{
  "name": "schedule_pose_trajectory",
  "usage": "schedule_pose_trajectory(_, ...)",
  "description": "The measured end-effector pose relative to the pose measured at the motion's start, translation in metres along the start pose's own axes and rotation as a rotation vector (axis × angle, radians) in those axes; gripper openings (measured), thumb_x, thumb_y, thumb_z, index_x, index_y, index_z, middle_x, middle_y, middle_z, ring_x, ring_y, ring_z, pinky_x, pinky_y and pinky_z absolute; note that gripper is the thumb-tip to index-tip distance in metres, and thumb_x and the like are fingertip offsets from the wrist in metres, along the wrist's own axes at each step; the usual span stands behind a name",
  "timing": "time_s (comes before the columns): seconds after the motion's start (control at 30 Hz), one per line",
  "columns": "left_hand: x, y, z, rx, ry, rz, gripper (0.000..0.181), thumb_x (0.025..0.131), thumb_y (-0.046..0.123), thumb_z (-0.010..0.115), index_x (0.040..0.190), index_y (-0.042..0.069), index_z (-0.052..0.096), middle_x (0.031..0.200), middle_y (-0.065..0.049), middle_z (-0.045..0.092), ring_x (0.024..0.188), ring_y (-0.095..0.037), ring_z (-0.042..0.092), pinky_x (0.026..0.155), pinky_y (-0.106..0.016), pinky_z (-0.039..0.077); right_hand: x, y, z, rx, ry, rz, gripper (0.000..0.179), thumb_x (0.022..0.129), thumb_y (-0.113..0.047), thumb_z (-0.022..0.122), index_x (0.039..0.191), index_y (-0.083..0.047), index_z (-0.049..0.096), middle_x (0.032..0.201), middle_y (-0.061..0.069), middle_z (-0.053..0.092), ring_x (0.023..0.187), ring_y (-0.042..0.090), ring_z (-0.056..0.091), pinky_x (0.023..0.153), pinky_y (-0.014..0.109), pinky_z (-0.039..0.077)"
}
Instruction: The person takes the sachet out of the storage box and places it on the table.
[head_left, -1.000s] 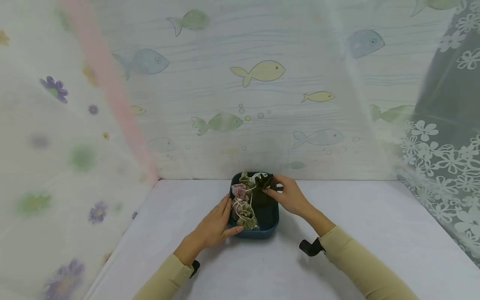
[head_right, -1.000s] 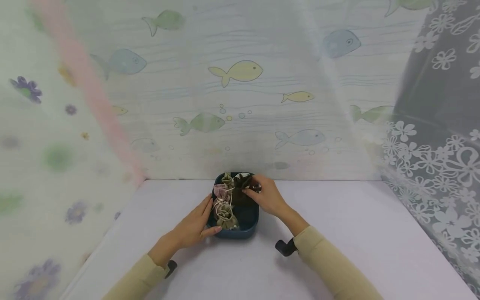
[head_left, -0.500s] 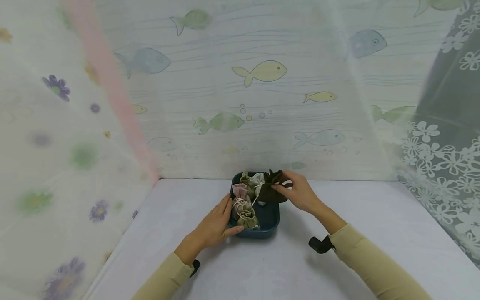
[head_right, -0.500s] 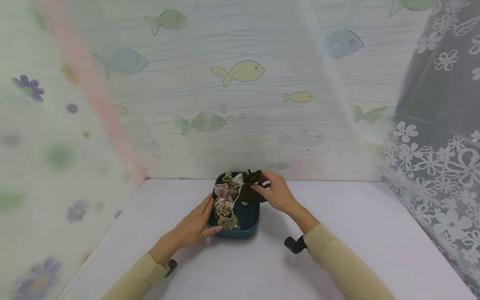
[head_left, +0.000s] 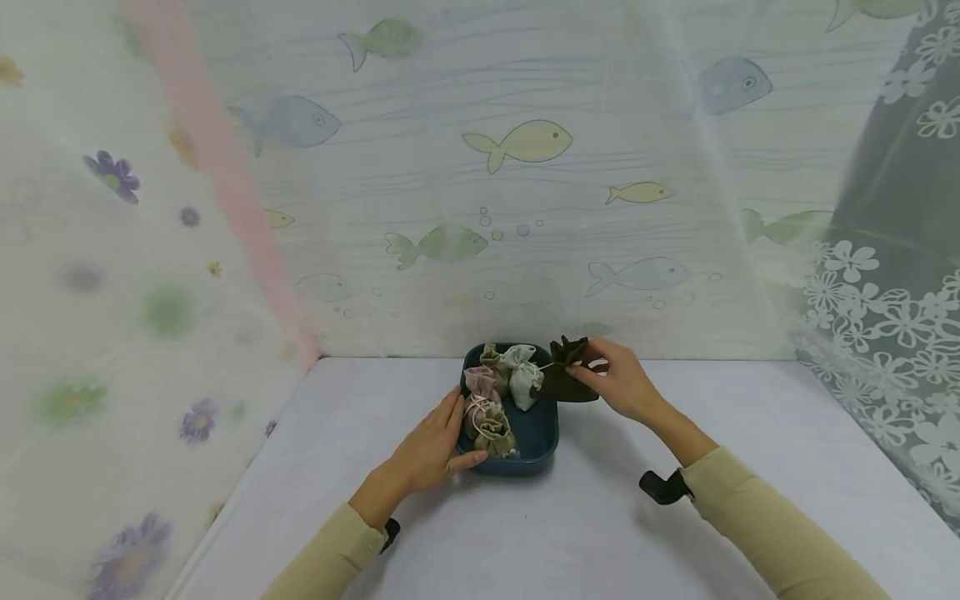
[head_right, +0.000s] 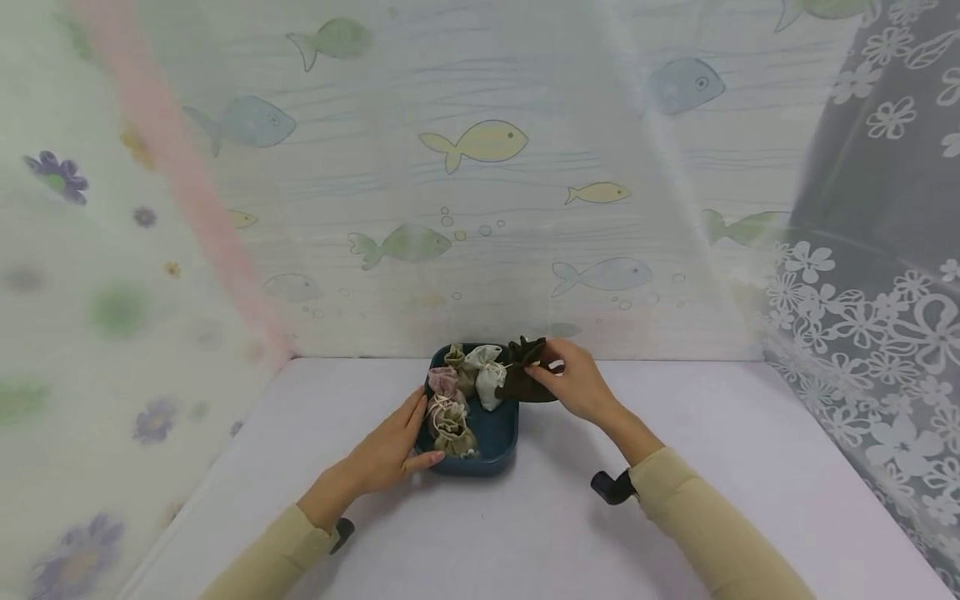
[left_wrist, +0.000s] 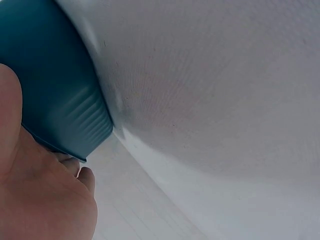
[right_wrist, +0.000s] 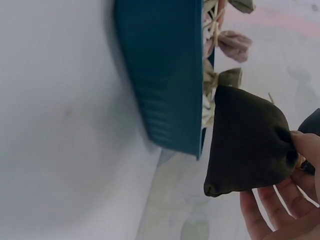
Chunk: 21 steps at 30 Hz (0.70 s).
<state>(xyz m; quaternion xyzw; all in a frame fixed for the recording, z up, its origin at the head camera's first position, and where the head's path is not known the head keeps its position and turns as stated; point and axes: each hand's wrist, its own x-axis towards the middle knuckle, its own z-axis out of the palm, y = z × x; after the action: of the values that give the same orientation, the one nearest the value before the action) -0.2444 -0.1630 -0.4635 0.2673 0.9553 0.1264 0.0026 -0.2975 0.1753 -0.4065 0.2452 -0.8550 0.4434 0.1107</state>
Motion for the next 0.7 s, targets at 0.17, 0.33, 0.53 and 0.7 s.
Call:
schedule_pose_trajectory(0.17,0.0,0.0,-0.001,0.005,-0.001,-0.004,0.099,0.101,0.064,0.05,0.161,-0.007,0.014,0.169,-0.024,0.007,0.156,-0.036,0.014,0.124,-0.05,0.022,-0.003,0.008,-0.006,-0.018,0.01,0.007,0.014,0.096,-0.008,0.071,0.109,-0.005,0.068,0.103,0.009,0.071,0.1,0.028,0.067,0.089,0.05,0.058)
schedule_pose_trajectory(0.33,-0.001,0.0,-0.002,-0.008,0.002,0.005,0.1,0.101,0.063,0.05,0.16,-0.009,0.015,0.169,-0.025,0.008,0.156,-0.037,0.014,0.123,-0.051,0.023,-0.007,0.016,-0.012,-0.045,0.016,0.022,0.014,0.096,-0.008,0.071,0.109,-0.004,0.068,0.103,0.011,0.071,0.101,0.029,0.067,0.089,0.051,0.058)
schedule_pose_trajectory(0.53,0.001,-0.005,0.004,-0.003,0.023,0.022,0.102,0.101,0.067,0.046,0.16,-0.008,0.012,0.169,-0.025,0.006,0.156,-0.036,0.013,0.123,-0.051,0.022,-0.013,0.027,-0.023,-0.076,0.033,0.03,0.013,0.097,-0.007,0.071,0.108,-0.001,0.067,0.102,0.013,0.071,0.101,0.032,0.067,0.089,0.052,0.057)
schedule_pose_trajectory(0.7,0.002,-0.007,0.005,-0.022,0.029,0.034,0.103,0.1,0.069,0.044,0.161,-0.008,0.012,0.169,-0.025,0.006,0.156,-0.037,0.014,0.123,-0.052,0.023,-0.017,0.038,-0.032,-0.109,0.063,0.049,0.014,0.097,-0.01,0.07,0.108,-0.001,0.068,0.101,0.013,0.072,0.1,0.032,0.067,0.086,0.046,0.059)
